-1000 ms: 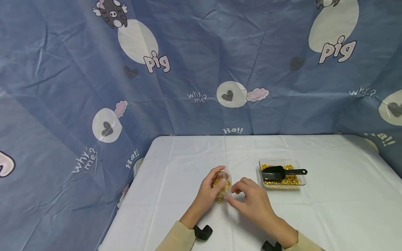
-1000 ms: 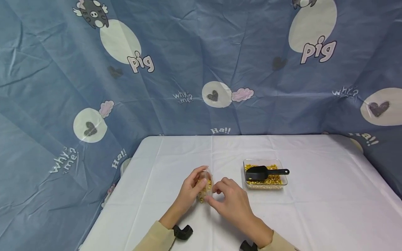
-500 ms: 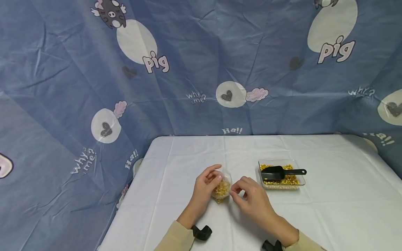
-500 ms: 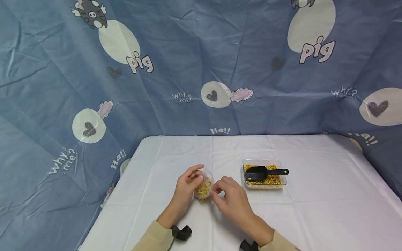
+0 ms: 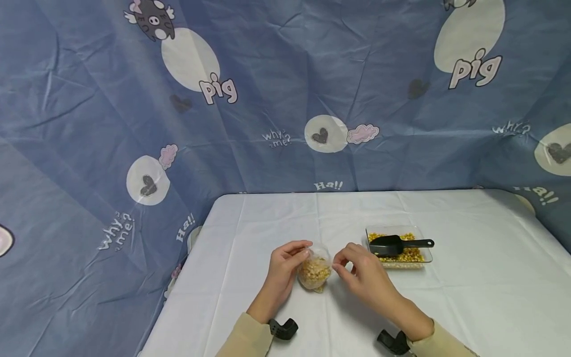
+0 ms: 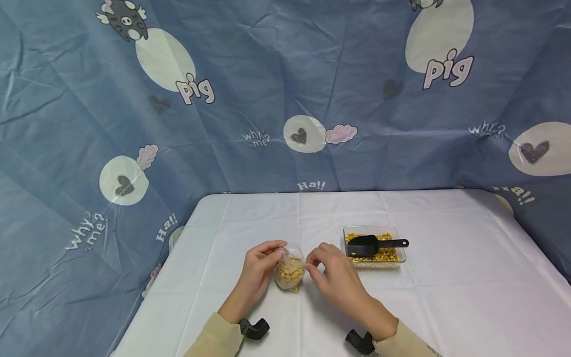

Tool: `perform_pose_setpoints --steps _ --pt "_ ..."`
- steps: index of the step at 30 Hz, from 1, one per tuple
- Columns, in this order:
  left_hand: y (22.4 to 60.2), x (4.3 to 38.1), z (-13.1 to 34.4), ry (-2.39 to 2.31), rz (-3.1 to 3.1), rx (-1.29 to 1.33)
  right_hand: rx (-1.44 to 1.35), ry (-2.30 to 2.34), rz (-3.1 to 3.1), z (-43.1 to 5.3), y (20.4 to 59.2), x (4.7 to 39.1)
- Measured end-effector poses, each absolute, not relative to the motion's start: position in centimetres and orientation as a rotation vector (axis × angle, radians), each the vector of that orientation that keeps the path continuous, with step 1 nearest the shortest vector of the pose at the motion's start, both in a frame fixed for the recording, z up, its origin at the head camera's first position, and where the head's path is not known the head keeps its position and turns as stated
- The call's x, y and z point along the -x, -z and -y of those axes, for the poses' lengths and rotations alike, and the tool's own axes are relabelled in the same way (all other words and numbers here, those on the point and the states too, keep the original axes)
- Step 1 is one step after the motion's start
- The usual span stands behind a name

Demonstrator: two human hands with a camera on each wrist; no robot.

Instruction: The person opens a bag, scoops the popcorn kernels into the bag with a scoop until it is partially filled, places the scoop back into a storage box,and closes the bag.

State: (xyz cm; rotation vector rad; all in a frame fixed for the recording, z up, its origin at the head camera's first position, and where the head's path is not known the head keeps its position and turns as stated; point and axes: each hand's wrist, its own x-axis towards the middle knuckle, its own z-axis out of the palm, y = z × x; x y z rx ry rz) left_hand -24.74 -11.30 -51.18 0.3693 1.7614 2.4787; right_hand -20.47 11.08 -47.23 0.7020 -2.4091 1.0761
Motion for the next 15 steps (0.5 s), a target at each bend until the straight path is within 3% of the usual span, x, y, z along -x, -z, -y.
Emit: perform_pose_setpoints --steps 15 --pt "50.4 24.5 11.1 -2.507 -2.027 -0.49 -0.683 -0.935 2.341 -13.0 45.7 21.4"
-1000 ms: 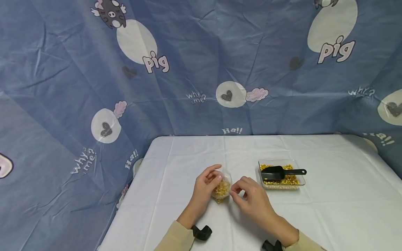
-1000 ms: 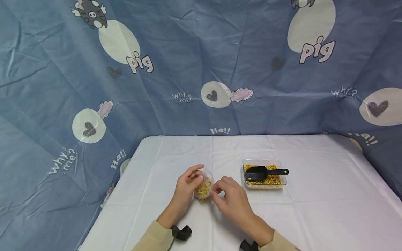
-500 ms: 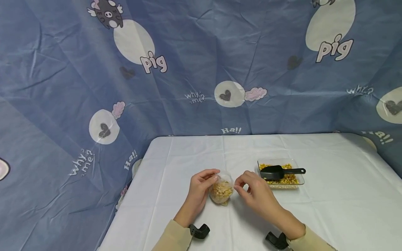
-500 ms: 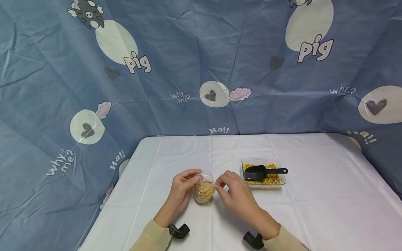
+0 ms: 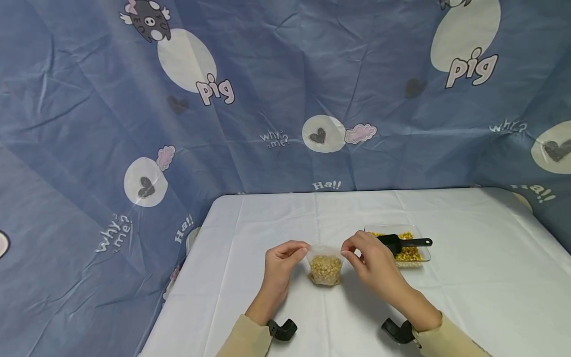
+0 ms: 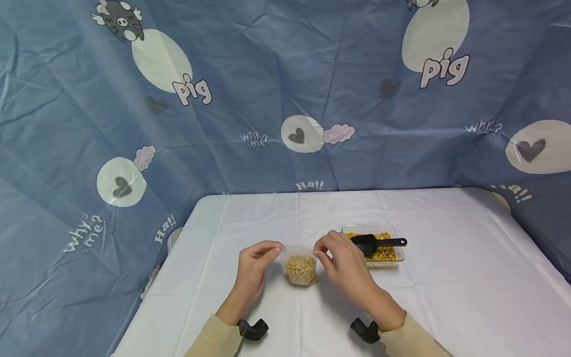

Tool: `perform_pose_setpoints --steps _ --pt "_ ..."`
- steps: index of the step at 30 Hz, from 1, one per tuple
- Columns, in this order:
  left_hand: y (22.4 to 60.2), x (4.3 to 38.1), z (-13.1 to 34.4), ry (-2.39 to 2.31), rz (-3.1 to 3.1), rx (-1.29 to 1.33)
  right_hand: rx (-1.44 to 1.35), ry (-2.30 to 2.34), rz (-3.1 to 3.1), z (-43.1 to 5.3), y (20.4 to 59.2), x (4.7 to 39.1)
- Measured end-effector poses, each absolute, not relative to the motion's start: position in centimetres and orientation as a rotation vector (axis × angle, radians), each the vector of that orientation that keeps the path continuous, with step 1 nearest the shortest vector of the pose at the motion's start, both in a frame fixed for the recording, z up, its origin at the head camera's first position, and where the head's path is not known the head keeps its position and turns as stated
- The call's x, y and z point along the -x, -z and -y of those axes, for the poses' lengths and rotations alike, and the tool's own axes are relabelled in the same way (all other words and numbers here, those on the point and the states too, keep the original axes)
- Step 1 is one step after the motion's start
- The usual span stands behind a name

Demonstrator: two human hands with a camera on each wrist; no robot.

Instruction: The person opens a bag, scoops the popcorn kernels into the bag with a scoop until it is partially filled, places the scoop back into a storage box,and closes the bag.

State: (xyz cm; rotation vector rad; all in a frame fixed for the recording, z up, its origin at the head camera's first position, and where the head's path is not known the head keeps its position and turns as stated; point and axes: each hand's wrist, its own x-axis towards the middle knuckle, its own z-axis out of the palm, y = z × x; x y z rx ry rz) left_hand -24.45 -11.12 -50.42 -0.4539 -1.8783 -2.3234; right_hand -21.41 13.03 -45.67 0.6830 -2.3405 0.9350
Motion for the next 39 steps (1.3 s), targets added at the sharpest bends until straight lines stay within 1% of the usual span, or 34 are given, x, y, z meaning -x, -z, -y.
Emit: perform_pose_setpoints --steps 5,12,22,30,39 --pt "50.0 23.9 10.8 2.289 1.867 0.516 -0.696 -0.912 2.248 -13.5 45.6 21.8" --pt "50.3 23.7 10.7 2.257 1.897 0.525 -0.674 -0.879 2.326 -14.1 46.0 22.1" --pt "50.8 23.5 10.5 2.216 2.031 0.551 -0.637 -1.037 2.437 -14.7 46.4 21.9" --pt "48.9 22.6 9.8 2.044 2.104 0.594 -0.665 -1.069 2.419 -14.5 46.7 21.9" --pt "49.1 23.4 9.7 1.866 2.283 0.671 -0.642 -1.151 2.454 -14.2 46.1 22.0"
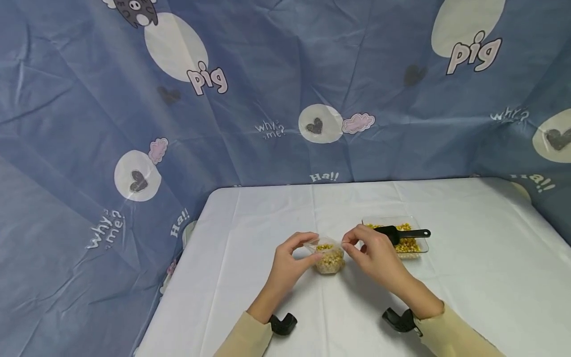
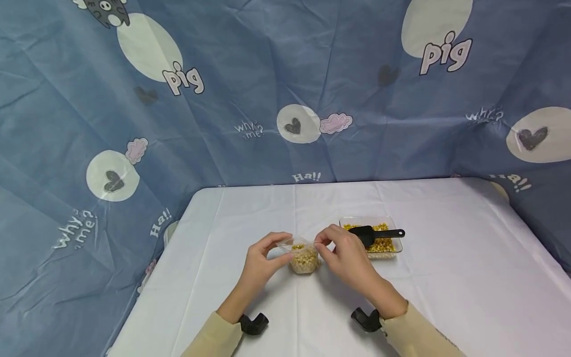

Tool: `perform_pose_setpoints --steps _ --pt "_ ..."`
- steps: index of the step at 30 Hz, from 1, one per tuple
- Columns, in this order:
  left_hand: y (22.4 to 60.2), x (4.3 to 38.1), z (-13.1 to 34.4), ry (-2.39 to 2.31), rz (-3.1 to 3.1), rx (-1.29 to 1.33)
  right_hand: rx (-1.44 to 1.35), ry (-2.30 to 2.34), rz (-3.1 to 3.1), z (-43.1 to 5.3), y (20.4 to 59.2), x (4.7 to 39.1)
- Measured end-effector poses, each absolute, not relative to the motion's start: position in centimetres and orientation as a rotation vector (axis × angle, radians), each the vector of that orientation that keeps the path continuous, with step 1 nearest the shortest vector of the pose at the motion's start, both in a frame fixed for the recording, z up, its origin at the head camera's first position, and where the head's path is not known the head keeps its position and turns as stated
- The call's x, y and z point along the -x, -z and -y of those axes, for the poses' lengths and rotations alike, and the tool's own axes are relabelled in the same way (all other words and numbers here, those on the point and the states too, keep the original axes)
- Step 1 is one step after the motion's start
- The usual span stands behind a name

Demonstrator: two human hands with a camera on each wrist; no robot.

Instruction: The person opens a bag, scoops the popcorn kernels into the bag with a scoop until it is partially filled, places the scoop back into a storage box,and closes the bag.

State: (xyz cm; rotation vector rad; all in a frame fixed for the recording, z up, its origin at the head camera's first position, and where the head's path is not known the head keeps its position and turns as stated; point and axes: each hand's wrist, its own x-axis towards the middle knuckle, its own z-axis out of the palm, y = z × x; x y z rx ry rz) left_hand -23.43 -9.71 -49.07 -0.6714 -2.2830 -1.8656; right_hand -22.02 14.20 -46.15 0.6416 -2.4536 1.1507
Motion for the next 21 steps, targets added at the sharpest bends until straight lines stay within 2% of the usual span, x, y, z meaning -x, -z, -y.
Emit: perform_pose_setpoints --steps 6,11,21 --pt "46.3 23.2 8.6 1.844 2.371 0.678 -0.635 -1.21 2.453 -14.1 46.1 22.1" --pt "44.4 23.2 7.5 1.745 2.371 0.781 -0.625 -1.203 2.43 -14.1 46.1 22.1" --pt "47.7 25.5 6.7 1.668 2.306 0.922 -0.629 -1.208 2.455 -14.1 46.0 22.0"
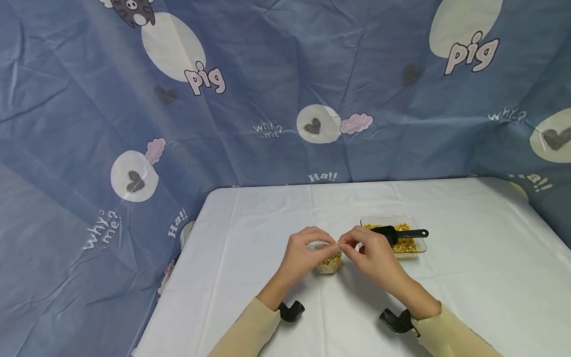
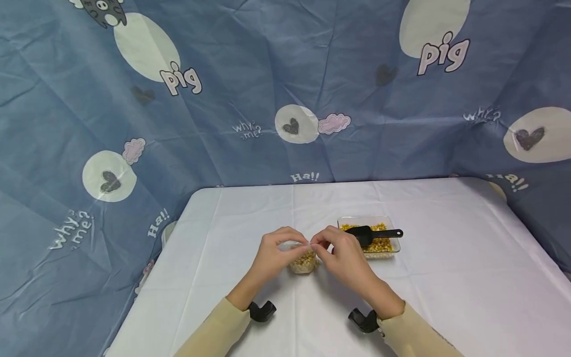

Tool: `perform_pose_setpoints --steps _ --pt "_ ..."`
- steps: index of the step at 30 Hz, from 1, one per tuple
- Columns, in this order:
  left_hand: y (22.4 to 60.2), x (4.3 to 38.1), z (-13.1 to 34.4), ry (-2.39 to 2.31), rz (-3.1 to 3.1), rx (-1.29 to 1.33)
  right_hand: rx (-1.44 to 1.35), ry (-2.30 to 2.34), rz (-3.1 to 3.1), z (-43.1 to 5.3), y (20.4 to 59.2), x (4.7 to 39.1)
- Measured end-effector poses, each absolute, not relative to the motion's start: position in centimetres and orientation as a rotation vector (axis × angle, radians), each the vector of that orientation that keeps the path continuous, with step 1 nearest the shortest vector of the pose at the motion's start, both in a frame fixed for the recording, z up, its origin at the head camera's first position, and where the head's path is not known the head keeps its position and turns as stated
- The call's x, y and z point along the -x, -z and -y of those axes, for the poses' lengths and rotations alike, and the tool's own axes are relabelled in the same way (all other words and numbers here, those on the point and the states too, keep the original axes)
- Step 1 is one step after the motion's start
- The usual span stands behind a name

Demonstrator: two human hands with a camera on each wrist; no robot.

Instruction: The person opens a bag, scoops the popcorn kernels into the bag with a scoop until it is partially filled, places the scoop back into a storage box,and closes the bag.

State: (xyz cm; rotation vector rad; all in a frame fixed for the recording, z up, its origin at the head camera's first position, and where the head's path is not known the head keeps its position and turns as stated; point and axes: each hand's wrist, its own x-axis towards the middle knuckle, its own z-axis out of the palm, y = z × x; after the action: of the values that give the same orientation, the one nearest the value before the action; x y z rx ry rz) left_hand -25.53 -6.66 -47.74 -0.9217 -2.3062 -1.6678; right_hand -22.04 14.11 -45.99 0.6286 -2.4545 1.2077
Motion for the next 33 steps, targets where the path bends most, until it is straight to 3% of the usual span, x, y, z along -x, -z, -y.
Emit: perform_pose_setpoints --steps 33 --pt "47.2 25.6 7.6 1.317 2.291 1.019 -0.624 -1.088 2.469 -14.8 45.8 22.1"
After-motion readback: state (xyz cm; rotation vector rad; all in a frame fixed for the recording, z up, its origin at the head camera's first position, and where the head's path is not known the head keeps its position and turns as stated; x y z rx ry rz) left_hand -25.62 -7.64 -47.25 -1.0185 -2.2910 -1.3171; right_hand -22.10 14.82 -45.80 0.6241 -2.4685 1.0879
